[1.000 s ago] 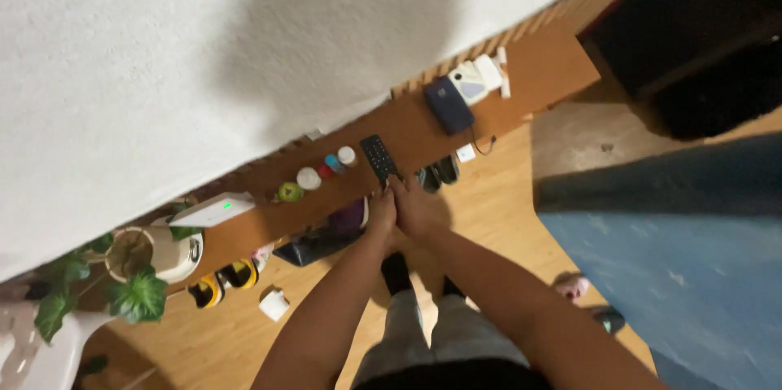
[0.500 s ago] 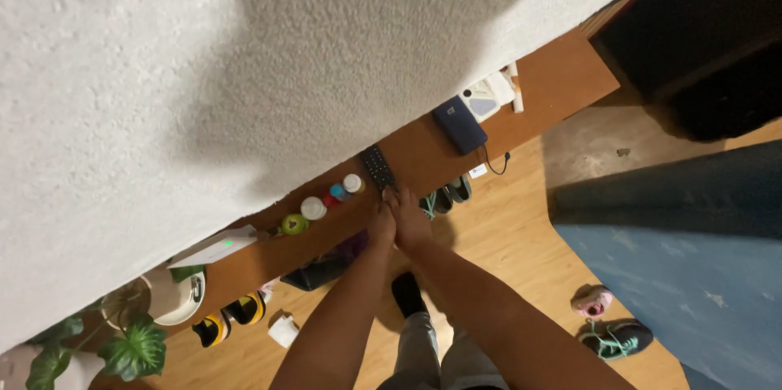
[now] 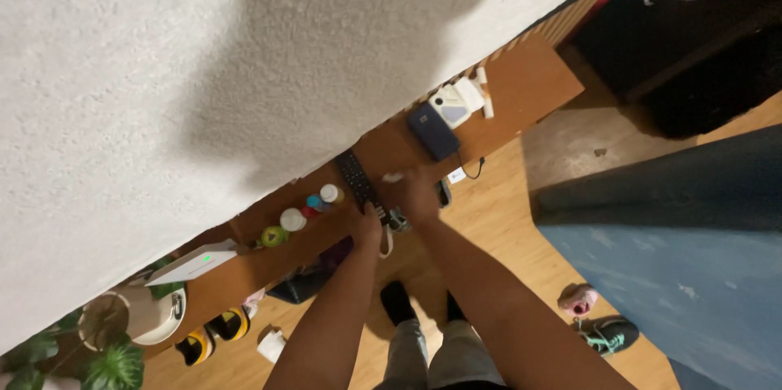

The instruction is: The person cleans several small items on a wooden shelf using a white tissue. They wipe the surfaces of small bottles, a remote control, a smartphone, and a white electronic device, handling each object individually before placing it back on the shelf.

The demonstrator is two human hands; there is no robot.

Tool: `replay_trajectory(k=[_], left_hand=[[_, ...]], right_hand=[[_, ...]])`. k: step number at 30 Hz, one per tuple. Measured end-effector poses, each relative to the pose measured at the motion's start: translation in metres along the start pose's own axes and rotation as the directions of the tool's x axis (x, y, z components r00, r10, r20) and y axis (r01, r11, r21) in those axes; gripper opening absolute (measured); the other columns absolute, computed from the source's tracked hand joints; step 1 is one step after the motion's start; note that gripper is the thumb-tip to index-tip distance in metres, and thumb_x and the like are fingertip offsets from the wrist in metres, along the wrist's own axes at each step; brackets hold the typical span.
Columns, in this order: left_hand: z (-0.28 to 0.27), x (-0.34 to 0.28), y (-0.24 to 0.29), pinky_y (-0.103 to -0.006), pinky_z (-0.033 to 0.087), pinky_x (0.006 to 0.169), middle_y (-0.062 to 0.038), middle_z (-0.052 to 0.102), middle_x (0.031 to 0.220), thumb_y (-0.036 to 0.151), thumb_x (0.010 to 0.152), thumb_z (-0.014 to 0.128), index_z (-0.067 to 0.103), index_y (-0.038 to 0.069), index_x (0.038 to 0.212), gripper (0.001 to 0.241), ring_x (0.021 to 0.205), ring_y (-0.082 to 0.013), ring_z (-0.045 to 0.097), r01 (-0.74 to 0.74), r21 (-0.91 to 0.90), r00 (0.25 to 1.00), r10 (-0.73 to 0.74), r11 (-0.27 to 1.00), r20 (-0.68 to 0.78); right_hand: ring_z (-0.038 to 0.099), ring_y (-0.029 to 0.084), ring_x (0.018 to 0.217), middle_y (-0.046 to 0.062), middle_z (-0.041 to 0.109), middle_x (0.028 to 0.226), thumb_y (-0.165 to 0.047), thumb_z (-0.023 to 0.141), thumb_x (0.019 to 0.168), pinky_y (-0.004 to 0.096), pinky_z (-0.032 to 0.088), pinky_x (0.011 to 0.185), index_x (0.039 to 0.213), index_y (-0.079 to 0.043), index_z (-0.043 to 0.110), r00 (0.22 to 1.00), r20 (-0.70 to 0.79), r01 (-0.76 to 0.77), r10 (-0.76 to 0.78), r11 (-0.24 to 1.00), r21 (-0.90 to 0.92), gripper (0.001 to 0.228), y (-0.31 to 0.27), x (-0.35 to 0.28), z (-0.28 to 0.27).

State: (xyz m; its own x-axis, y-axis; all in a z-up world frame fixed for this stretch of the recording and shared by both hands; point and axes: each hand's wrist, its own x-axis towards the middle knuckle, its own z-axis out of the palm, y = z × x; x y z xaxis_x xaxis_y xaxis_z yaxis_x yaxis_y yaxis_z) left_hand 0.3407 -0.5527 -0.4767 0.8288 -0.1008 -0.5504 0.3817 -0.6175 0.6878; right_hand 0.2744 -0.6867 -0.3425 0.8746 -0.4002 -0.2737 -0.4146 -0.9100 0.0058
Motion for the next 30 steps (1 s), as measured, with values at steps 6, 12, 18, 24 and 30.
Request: replay_trajectory(k=[6,12,18,24,30], left_hand=[[-0.027,-0.073,0.056,-0.054,0.037,0.113,-0.02,0.025,0.159,0.049,0.104,0.045,0.03,0.016,0.159,0.065,0.145,-0.0391,0.034,-0.055,0.19,0.998,0.055,0.98,0.003],[-0.043,-0.128,0.07,-0.0513,0.045,0.108,-0.025,0.037,0.152,0.033,0.106,0.049,0.039,0.012,0.152,0.052,0.139,-0.0419,0.044,-0.174,0.095,0.984,0.169,0.98,0.052],[-0.047,-0.159,0.067,-0.0594,0.041,0.111,-0.035,0.032,0.151,0.02,0.105,0.049,0.038,0.002,0.151,0.051,0.136,-0.0492,0.041,-0.319,-0.077,0.946,0.322,0.945,0.031],[-0.046,-0.2,0.064,-0.0564,0.037,0.114,-0.021,0.044,0.139,0.024,0.104,0.048,0.049,0.008,0.143,0.042,0.13,-0.0378,0.046,-0.333,-0.227,0.938,0.345,0.915,0.015],[-0.046,-0.22,0.071,-0.0544,0.039,0.111,-0.017,0.049,0.136,0.027,0.101,0.051,0.055,0.014,0.139,0.04,0.129,-0.0355,0.049,-0.246,-0.403,0.947,0.307,0.881,0.093]], right_hand=[[0.06,0.041,0.118,0.016,0.05,0.13,-0.032,0.078,0.083,0.048,0.058,0.091,0.136,-0.014,0.055,0.784,-0.341,-0.207,0.519,0.737,0.644,0.061,0.077,0.034,0.044],[0.057,0.044,0.12,0.026,0.05,0.133,-0.027,0.068,0.092,0.047,0.052,0.096,0.136,0.001,0.051,0.647,-0.626,-0.183,0.435,0.886,0.426,0.055,0.078,0.052,0.062],[0.059,0.033,0.111,0.01,0.057,0.13,-0.047,0.073,0.078,0.042,0.055,0.088,0.129,-0.017,0.052,0.832,-0.395,-0.225,0.39,0.887,0.403,0.063,0.091,0.057,0.067],[0.072,0.037,0.1,0.017,0.073,0.104,-0.041,0.09,0.067,0.047,0.058,0.086,0.116,-0.01,0.064,0.827,-0.195,-0.18,0.527,0.577,0.797,0.063,0.086,0.008,0.024],[0.04,0.044,0.145,0.022,0.037,0.161,-0.064,0.082,0.081,0.06,0.038,0.114,0.16,-0.015,0.034,0.918,0.294,-0.32,0.267,0.058,0.946,0.105,0.09,-0.075,0.002]])
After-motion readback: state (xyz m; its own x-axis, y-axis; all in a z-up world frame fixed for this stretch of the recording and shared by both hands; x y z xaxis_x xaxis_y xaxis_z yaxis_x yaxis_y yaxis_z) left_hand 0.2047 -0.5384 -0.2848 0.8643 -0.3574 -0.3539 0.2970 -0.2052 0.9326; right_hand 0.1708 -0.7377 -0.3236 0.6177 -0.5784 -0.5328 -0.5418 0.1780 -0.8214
